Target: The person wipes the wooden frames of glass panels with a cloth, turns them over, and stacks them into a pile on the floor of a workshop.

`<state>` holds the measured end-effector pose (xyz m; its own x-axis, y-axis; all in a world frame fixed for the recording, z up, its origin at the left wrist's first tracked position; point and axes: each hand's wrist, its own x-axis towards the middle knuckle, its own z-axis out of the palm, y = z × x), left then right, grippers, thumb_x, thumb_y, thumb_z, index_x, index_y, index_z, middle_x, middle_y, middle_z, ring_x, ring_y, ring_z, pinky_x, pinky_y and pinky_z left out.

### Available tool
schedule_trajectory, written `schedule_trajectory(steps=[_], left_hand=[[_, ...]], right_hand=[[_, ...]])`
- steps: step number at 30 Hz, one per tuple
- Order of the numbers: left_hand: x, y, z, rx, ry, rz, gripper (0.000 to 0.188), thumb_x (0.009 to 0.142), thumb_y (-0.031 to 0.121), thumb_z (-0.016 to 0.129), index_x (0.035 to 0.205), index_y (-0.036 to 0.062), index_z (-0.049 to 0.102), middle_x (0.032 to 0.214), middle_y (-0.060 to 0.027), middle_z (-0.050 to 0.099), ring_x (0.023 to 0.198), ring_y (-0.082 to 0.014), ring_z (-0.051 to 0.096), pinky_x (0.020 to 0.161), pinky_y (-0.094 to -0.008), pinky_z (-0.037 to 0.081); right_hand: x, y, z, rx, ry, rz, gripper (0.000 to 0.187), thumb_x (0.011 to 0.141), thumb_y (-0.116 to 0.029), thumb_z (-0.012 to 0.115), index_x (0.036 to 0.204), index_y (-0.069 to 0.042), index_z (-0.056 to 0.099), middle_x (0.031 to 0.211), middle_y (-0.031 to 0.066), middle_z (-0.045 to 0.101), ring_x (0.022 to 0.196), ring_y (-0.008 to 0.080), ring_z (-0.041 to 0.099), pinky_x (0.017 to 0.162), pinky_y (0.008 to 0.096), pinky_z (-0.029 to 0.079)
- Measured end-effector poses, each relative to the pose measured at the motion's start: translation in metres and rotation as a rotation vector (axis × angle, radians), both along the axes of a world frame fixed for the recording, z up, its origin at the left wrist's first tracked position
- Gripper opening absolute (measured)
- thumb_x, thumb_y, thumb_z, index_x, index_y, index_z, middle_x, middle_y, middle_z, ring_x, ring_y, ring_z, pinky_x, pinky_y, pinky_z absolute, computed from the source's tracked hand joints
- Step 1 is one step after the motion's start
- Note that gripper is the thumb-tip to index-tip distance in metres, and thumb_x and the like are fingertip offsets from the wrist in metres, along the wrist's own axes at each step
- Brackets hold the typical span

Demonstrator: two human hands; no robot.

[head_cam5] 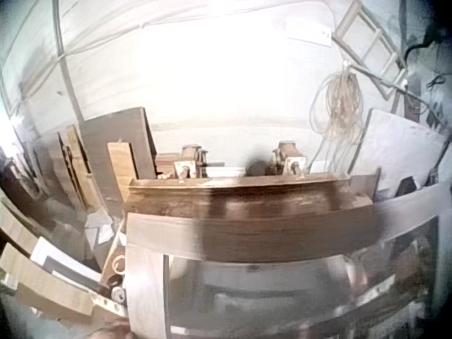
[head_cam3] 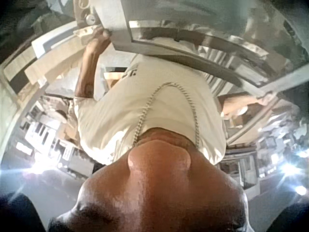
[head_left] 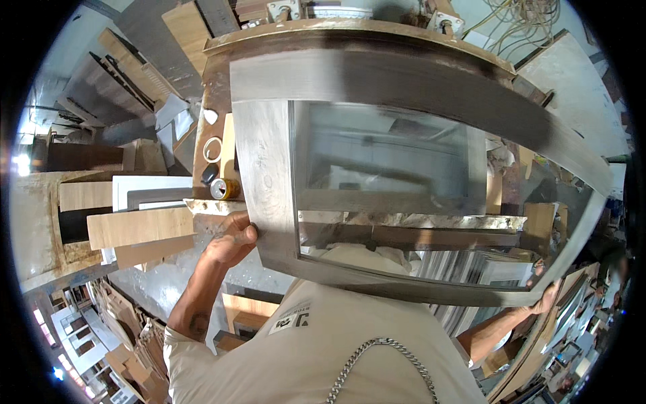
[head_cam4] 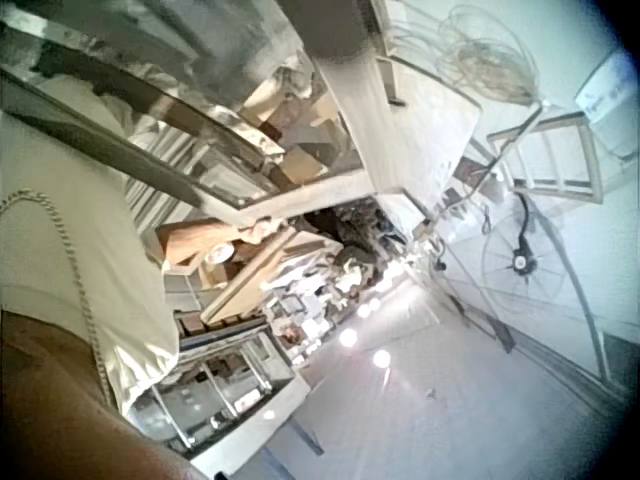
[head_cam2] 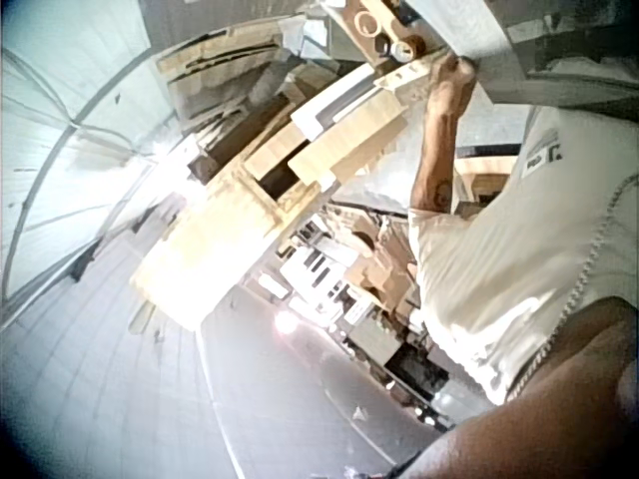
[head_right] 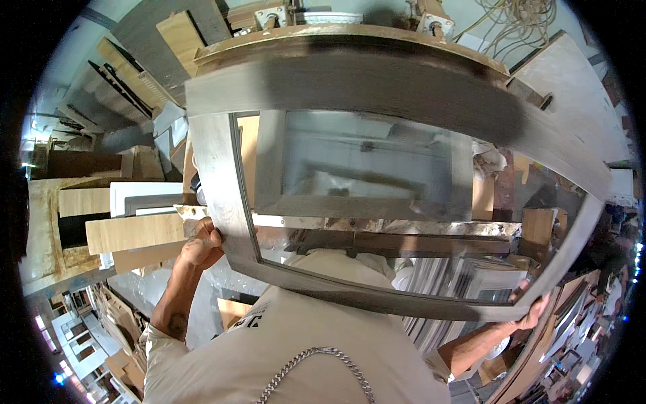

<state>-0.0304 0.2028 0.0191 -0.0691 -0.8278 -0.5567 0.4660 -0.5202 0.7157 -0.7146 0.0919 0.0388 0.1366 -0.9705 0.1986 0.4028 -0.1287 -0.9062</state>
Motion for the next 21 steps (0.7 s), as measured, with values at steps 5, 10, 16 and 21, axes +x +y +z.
schedule_trajectory(steps=[5,10,16,21], left_hand=[[0.004,-0.003,-0.007,0.042,-0.149,0.055,0.07,0.064,0.049,0.08,0.106,-0.0048,0.062,0.098,-0.0077,0.066,0.092,-0.0168,0.06,0.084,-0.0341,0.046],[0.002,-0.012,0.009,-0.006,-0.211,0.352,0.018,0.077,0.018,0.077,0.082,0.0069,0.064,0.067,0.0073,0.054,0.06,-0.0034,0.047,0.055,-0.0181,0.038],[-0.008,-0.119,0.038,-0.504,0.153,0.917,0.061,0.092,0.057,0.042,0.127,0.007,0.043,0.125,-0.0073,0.047,0.115,-0.0222,0.043,0.103,-0.041,0.03],[0.031,-0.165,0.017,-1.094,0.596,0.55,0.042,0.1,0.041,0.031,0.093,0.0039,0.05,0.11,-0.013,0.06,0.101,-0.0263,0.057,0.097,-0.0414,0.042]], right_hand=[[0.071,-0.027,-0.004,0.092,0.027,-0.16,0.068,0.087,-0.021,0.058,0.135,0.012,0.022,0.116,0.0275,0.049,0.098,0.0349,0.061,0.06,0.0372,0.061],[0.094,-0.051,-0.02,0.144,-0.064,-0.106,0.067,0.085,-0.014,0.061,0.135,0.009,0.024,0.122,0.0274,0.046,0.098,0.0382,0.059,0.061,0.0415,0.061],[0.104,-0.113,0.022,-0.204,0.676,-0.376,0.055,0.082,-0.01,0.068,0.13,-0.001,0.042,0.121,0.0152,0.054,0.112,0.0295,0.054,0.087,0.0424,0.05],[0.185,-0.203,0.009,-0.843,0.696,-0.263,0.048,0.082,-0.003,0.06,0.128,-0.001,0.045,0.119,0.0161,0.056,0.112,0.026,0.054,0.089,0.0358,0.049]])
